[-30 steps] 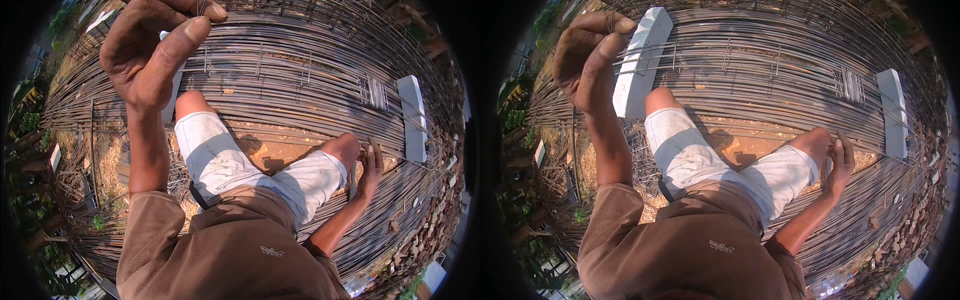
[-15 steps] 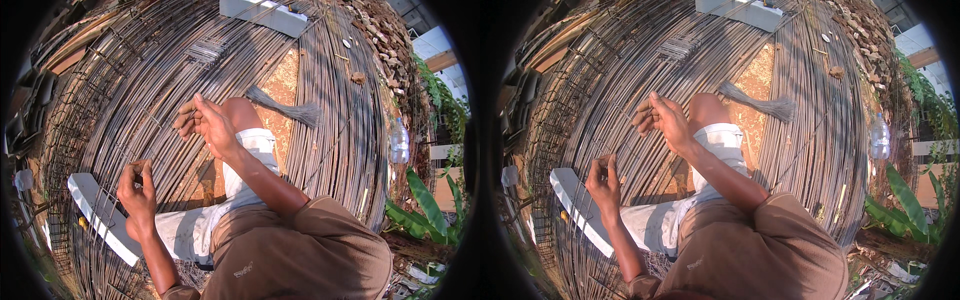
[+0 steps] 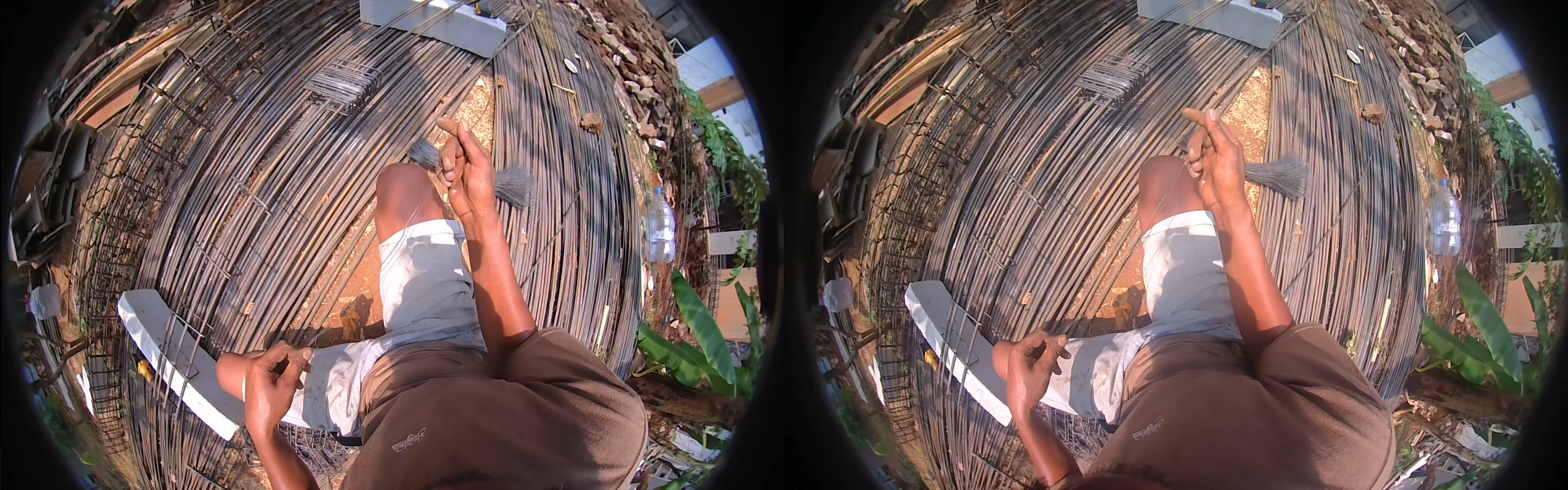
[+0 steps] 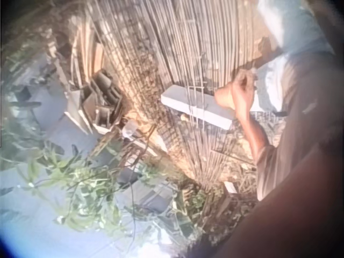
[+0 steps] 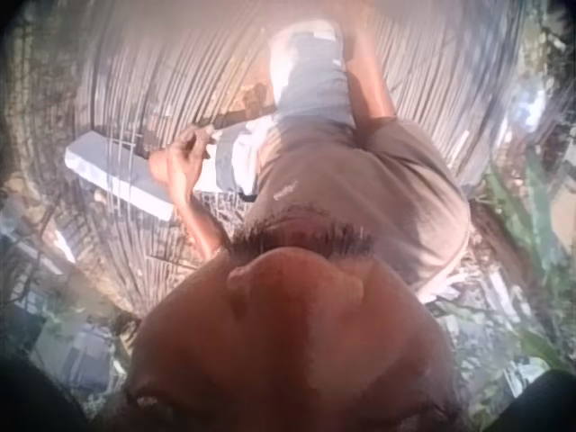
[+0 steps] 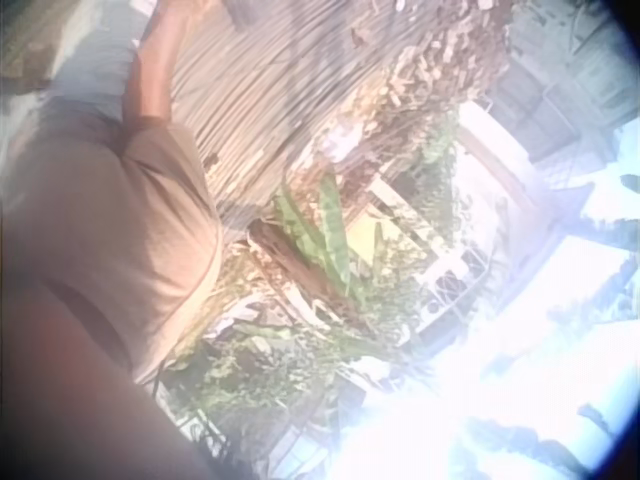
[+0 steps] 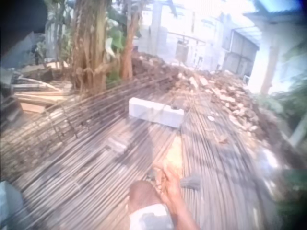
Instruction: The person uses an angle grinder to cut a long metal rebar rod, then bends the cut pieces into U-shaped stirrups by hand. The person arranges the bent pieces on the ground and handles a bundle of wire ties.
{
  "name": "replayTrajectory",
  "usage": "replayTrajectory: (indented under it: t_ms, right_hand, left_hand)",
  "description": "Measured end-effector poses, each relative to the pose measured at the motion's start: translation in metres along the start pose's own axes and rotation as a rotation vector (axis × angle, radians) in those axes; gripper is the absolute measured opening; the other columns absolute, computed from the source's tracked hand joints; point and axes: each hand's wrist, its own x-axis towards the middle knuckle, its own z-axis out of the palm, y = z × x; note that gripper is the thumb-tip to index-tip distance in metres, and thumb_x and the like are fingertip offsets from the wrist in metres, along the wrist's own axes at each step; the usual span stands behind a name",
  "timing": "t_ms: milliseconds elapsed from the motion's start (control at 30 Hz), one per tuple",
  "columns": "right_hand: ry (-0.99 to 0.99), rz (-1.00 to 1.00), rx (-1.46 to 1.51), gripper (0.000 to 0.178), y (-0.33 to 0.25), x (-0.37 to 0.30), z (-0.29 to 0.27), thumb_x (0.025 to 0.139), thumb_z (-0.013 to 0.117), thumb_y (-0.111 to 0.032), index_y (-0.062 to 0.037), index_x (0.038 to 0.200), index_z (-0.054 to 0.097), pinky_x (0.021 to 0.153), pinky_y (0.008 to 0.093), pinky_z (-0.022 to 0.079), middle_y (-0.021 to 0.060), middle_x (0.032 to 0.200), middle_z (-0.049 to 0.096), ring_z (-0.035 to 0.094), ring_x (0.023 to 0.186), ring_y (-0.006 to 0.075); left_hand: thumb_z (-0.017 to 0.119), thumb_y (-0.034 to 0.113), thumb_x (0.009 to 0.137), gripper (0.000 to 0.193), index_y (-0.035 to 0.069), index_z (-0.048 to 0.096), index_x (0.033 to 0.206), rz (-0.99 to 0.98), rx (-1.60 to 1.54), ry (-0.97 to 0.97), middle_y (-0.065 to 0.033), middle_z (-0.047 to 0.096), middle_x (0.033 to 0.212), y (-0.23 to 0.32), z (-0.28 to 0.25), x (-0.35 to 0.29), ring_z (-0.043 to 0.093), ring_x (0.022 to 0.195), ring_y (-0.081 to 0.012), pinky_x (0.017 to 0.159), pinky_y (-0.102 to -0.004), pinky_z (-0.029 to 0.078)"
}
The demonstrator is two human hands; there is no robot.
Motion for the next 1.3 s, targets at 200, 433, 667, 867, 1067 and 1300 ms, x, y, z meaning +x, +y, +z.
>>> replayTrajectory:
  t_ms: [200, 433, 667, 867, 1067, 1300]
  right_hand:
    - [-0.388, 0.170, -0.106, 0.048, 0.026, -0.022, 0.050, 0.124, 0.042, -0.030, 0.0090, 0.132, 0.069, 0.044, 0.0225, 0.044, 0.0030, 0.060, 0.057, 0.047, 0.044, 0.0084]
    - [-0.667, 0.559, -0.430, 0.047, 0.024, -0.087, 0.205, 0.119, 0.055, -0.042, 0.0001, 0.119, 0.076, 0.062, 0.0259, 0.046, 0.0006, 0.069, 0.062, 0.059, 0.064, 0.0090]
    - [-0.590, 0.637, -0.693, 0.041, -0.156, -0.121, 0.302, 0.117, 0.061, -0.035, -0.0045, 0.090, 0.071, 0.065, 0.0306, 0.048, 0.0010, 0.076, 0.064, 0.059, 0.067, 0.0108]
    - [-0.438, 0.500, -1.048, 0.039, -0.358, -0.115, 0.349, 0.112, 0.068, -0.033, -0.0034, 0.087, 0.067, 0.065, 0.0339, 0.052, 0.0073, 0.076, 0.071, 0.066, 0.065, 0.0182]
    - [-0.452, 0.088, -1.170, 0.029, -0.512, -0.118, 0.332, 0.107, 0.070, -0.034, -0.0053, 0.101, 0.076, 0.082, 0.0475, 0.054, 0.0169, 0.089, 0.071, 0.065, 0.087, 0.0388]
    - [-0.443, 0.385, -0.716, 0.036, -0.652, -0.111, 0.294, 0.111, 0.072, -0.032, -0.0059, 0.135, 0.075, 0.081, 0.0379, 0.055, 0.0069, 0.093, 0.075, 0.070, 0.089, 0.0186]
  left_hand:
    - [0.086, 0.028, 0.098, 0.039, 0.000, 0.082, 0.124, 0.161, 0.035, -0.088, -0.0190, 0.083, 0.117, -0.002, -0.044, 0.031, 0.079, 0.109, -0.0275, 0.099, -0.0391, 0.058]
    - [0.063, 0.036, 0.115, 0.060, -0.009, 0.057, 0.154, 0.449, -0.644, 0.146, -0.0216, 0.075, 0.139, 0.143, -0.109, 0.102, 0.075, 0.123, -0.0266, 0.112, -0.0419, 0.056]
    - [0.050, 0.028, 0.120, 0.052, -0.012, 0.055, 0.153, 0.483, -1.055, 0.056, -0.0189, 0.077, 0.117, 0.342, -0.220, 0.038, 0.077, 0.100, -0.0216, 0.089, -0.0364, 0.066]
    - [0.047, 0.044, 0.119, 0.060, -0.010, 0.070, 0.127, 0.262, -1.314, -0.269, -0.0085, 0.066, 0.085, 0.528, -0.278, -0.050, 0.062, 0.076, -0.0199, 0.077, -0.0341, 0.054]
    - [0.043, 0.046, 0.120, 0.058, 0.011, 0.059, 0.077, 0.321, -1.363, -0.575, 0.0001, 0.046, 0.066, 0.646, -0.272, -0.116, 0.043, 0.063, -0.0138, 0.071, -0.0330, 0.043]
    - [0.046, 0.039, 0.121, 0.054, 0.017, 0.044, 0.072, 0.177, -1.570, -0.496, 0.0026, 0.035, 0.065, 0.718, -0.204, -0.183, 0.036, 0.061, -0.0139, 0.070, -0.0347, 0.039]
